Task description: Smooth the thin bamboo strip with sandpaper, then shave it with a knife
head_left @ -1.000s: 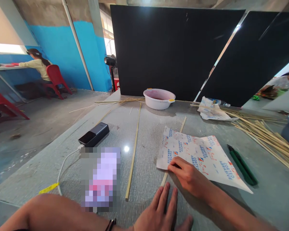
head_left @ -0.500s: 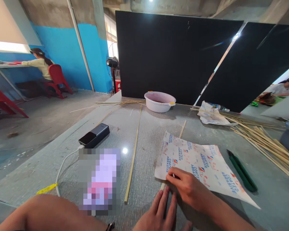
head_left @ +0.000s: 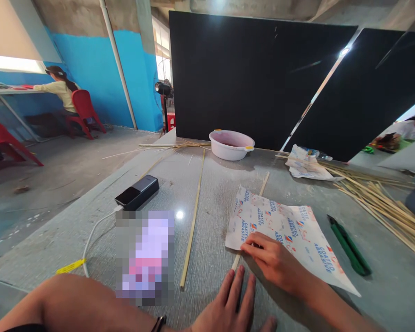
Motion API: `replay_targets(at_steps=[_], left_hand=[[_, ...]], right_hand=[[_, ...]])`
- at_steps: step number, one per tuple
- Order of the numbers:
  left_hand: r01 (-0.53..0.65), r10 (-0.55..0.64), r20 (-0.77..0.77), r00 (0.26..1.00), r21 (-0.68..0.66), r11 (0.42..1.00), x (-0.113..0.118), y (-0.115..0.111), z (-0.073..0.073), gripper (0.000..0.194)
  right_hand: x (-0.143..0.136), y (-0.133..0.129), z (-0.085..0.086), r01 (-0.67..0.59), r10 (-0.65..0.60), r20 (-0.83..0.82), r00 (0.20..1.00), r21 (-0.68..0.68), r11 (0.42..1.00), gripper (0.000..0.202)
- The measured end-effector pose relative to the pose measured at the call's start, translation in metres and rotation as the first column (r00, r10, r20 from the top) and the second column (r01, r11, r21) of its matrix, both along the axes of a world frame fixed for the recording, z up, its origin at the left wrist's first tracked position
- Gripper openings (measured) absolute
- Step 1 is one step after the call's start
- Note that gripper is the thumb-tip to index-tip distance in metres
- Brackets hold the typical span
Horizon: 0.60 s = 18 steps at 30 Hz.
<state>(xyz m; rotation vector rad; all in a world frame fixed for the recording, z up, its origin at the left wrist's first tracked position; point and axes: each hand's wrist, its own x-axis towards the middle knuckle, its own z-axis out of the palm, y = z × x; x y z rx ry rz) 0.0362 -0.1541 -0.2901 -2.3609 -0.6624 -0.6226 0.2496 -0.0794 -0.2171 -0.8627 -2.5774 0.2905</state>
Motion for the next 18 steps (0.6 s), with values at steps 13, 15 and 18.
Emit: replay_targets(at_steps=[13, 15, 18], left_hand=[[0.050, -0.051, 0.020, 0.999, 0.032, 0.998, -0.006, 0.005, 0.005, 0.059], [0.055, -0.060, 0.080, 0.995, 0.067, 0.996, -0.005, 0.006, 0.011, 0.061], [0.031, -0.039, 0.128, 0.991, 0.064, 0.997, -0.003, 0.006, 0.019, 0.057]], right_hand=[[-0.001, 0.003, -0.005, 0.047, -0.049, 0.059, 0.997, 0.026, 0.999, 0.039], [-0.003, 0.001, -0.004, 0.057, -0.058, 0.060, 0.997, 0.021, 0.998, 0.039], [-0.005, -0.003, -0.003, 0.068, -0.072, 0.086, 0.994, 0.049, 0.997, 0.042]])
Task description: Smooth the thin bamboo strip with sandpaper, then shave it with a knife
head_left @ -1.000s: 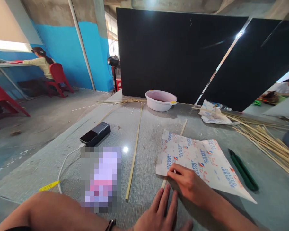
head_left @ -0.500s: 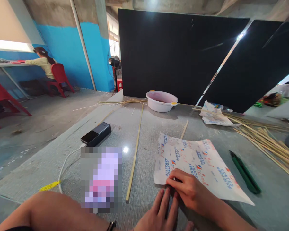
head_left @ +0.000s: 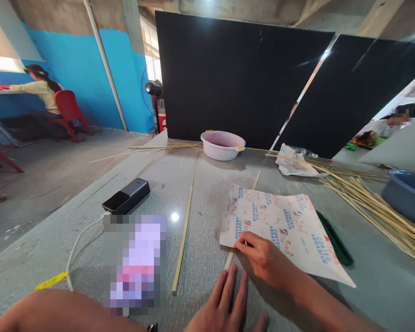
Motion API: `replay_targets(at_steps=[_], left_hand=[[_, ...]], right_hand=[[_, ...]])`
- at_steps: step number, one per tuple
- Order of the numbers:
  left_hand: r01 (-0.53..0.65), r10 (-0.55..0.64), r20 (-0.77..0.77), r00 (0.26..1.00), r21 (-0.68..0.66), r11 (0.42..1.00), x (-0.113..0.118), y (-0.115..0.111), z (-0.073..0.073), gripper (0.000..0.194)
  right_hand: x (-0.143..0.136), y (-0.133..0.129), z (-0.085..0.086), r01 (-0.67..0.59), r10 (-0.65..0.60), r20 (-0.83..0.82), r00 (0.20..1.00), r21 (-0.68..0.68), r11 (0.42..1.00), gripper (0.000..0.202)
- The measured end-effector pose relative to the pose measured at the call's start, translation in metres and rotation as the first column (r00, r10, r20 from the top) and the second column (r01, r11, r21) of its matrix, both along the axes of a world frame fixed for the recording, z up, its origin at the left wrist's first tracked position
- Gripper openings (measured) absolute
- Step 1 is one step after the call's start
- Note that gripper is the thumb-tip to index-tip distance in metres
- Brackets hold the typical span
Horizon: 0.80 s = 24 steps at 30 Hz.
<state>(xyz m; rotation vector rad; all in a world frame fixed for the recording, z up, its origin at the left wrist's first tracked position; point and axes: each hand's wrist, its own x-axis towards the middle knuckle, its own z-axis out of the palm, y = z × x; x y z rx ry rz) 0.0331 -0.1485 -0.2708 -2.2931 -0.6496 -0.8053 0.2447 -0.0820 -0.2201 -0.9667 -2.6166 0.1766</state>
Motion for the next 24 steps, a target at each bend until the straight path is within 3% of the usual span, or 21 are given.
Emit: replay_targets(at_steps=[5, 9, 13, 15, 19, 24], left_hand=[[0.011, -0.011, -0.030, 0.999, 0.011, 1.000, -0.002, 0.000, 0.006, 0.047], [-0.003, 0.002, -0.035, 0.999, -0.016, 1.000, -0.002, -0.002, 0.004, 0.056], [0.011, -0.012, -0.083, 0.996, -0.013, 1.000, -0.003, -0.002, 0.001, 0.058], [0.018, -0.019, -0.129, 0.991, -0.010, 1.000, -0.004, -0.002, 0.000, 0.062], [0.017, -0.018, -0.092, 0.996, -0.013, 1.000, -0.005, 0.000, 0.002, 0.062], [0.037, -0.037, -0.080, 0.996, 0.009, 0.999, -0.003, 0.000, -0.001, 0.057]], right_hand=[[0.000, 0.000, 0.001, -0.031, 0.030, -0.011, 0.999, -0.079, 0.996, 0.033], [0.001, 0.004, 0.000, 0.039, -0.039, -0.012, 0.999, 0.019, 0.999, 0.042], [-0.001, 0.002, -0.001, -0.029, 0.029, -0.002, 1.000, -0.036, 0.999, 0.036], [0.000, 0.004, -0.003, -0.005, 0.004, -0.012, 1.000, -0.038, 0.999, 0.037], [0.003, 0.010, -0.004, 0.045, -0.047, 0.033, 0.998, 0.063, 0.997, 0.046], [0.000, -0.003, 0.005, -0.027, 0.027, 0.086, 0.996, -0.001, 1.000, 0.040]])
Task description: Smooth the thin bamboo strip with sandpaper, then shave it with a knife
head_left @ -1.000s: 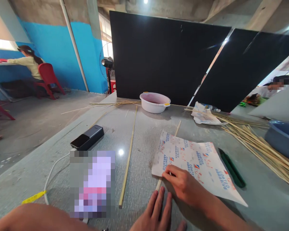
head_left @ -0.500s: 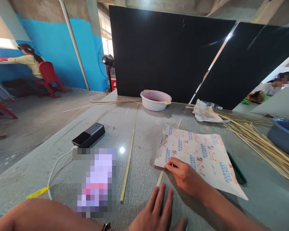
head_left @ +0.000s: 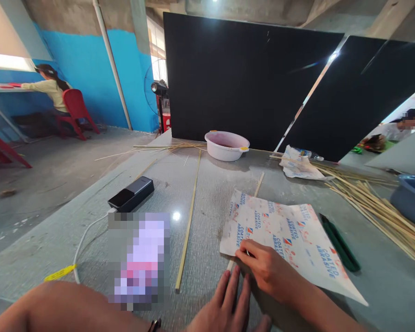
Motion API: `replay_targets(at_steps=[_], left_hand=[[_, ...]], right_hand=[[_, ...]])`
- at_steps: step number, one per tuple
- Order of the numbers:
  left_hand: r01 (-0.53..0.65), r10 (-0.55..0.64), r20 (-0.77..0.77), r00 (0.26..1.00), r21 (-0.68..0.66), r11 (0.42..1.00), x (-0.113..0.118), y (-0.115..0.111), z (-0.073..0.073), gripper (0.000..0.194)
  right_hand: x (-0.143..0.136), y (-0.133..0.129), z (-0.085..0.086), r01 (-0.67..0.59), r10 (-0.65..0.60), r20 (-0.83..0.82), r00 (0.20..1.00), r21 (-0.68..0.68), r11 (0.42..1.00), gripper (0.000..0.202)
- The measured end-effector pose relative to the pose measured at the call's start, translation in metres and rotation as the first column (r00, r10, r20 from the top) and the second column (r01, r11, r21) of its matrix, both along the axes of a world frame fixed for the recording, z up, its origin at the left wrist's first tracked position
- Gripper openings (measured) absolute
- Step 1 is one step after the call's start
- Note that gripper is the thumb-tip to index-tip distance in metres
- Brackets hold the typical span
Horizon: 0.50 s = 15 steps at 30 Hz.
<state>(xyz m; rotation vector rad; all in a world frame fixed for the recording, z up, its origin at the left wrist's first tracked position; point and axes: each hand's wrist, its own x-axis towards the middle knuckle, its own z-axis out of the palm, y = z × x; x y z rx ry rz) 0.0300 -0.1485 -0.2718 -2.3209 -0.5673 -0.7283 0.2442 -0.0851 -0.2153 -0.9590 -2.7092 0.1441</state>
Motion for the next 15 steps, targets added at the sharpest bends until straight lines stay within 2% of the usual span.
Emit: replay_targets(at_steps=[6, 9, 12, 15], left_hand=[[-0.042, 0.020, -0.183, 0.983, -0.122, 0.992, -0.001, -0.002, -0.013, 0.055], [0.006, -0.015, -0.141, 0.990, -0.066, 0.998, 0.000, -0.001, -0.008, 0.059], [-0.016, 0.015, -0.060, 0.998, -0.022, 1.000, 0.000, -0.001, 0.002, 0.058], [-0.035, 0.032, -0.116, 0.993, -0.024, 0.999, -0.003, -0.002, 0.005, 0.050]], right_hand=[[-0.003, -0.012, 0.005, -0.001, 0.002, 0.035, 0.999, -0.016, 1.000, 0.035], [0.000, -0.007, 0.002, 0.023, -0.024, -0.002, 1.000, -0.050, 0.998, 0.036], [0.005, 0.001, -0.003, 0.078, -0.079, -0.038, 0.996, -0.026, 0.997, 0.041], [0.007, 0.003, -0.007, 0.091, -0.091, -0.035, 0.995, 0.016, 0.996, 0.046]])
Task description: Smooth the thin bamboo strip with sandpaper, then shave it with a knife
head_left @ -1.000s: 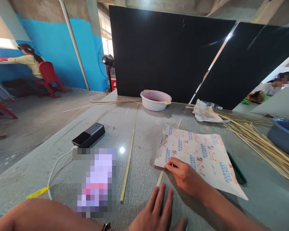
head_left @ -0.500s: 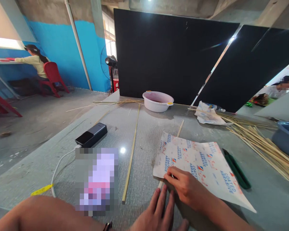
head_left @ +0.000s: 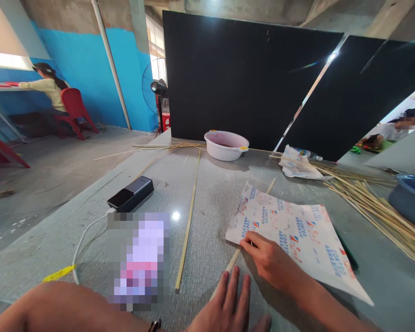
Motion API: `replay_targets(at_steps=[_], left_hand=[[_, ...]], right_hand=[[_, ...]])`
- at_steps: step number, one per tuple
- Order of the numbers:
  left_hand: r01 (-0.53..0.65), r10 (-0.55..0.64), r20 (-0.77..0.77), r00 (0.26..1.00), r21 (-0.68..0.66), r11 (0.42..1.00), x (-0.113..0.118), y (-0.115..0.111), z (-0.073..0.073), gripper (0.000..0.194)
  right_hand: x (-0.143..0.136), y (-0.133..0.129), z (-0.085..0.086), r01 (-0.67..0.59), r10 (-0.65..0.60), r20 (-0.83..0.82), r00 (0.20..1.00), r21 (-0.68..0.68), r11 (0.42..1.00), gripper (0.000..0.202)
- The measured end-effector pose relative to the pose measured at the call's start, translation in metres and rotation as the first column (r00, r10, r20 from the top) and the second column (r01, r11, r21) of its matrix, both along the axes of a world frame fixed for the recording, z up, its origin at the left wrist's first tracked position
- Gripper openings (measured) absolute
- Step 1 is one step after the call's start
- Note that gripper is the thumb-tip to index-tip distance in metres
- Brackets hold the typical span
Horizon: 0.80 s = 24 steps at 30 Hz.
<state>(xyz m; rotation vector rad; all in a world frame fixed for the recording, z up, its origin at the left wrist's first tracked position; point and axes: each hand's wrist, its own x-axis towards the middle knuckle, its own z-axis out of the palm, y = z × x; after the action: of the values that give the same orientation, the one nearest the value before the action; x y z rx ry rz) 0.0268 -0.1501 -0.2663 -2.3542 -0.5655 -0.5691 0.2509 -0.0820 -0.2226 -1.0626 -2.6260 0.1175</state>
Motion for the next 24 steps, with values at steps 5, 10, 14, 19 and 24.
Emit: replay_targets(at_steps=[5, 10, 14, 19, 24], left_hand=[[-0.005, 0.005, -0.080, 0.997, -0.005, 1.000, 0.000, -0.001, -0.008, 0.049], [-0.054, 0.055, 0.021, 0.998, -0.021, 0.998, 0.010, -0.003, -0.012, 0.055], [-0.027, 0.027, 0.029, 0.999, 0.001, 1.000, 0.011, -0.003, -0.011, 0.056], [-0.019, 0.019, -0.020, 1.000, -0.014, 1.000, 0.005, -0.002, -0.008, 0.055], [-0.028, 0.028, -0.017, 0.999, -0.009, 1.000, 0.000, -0.002, 0.001, 0.046]], right_hand=[[-0.002, -0.004, 0.001, -0.058, 0.057, -0.032, 0.998, -0.043, 0.997, 0.041], [0.005, 0.010, 0.004, 0.019, -0.016, -0.150, 0.989, 0.020, 1.000, 0.031], [0.007, 0.017, 0.003, 0.021, -0.067, -0.301, 0.951, -0.154, 0.988, 0.028], [0.001, 0.011, 0.001, -0.042, -0.041, -0.366, 0.930, -0.216, 0.976, 0.028], [-0.005, 0.004, 0.003, -0.102, 0.059, -0.255, 0.965, -0.158, 0.982, 0.030]])
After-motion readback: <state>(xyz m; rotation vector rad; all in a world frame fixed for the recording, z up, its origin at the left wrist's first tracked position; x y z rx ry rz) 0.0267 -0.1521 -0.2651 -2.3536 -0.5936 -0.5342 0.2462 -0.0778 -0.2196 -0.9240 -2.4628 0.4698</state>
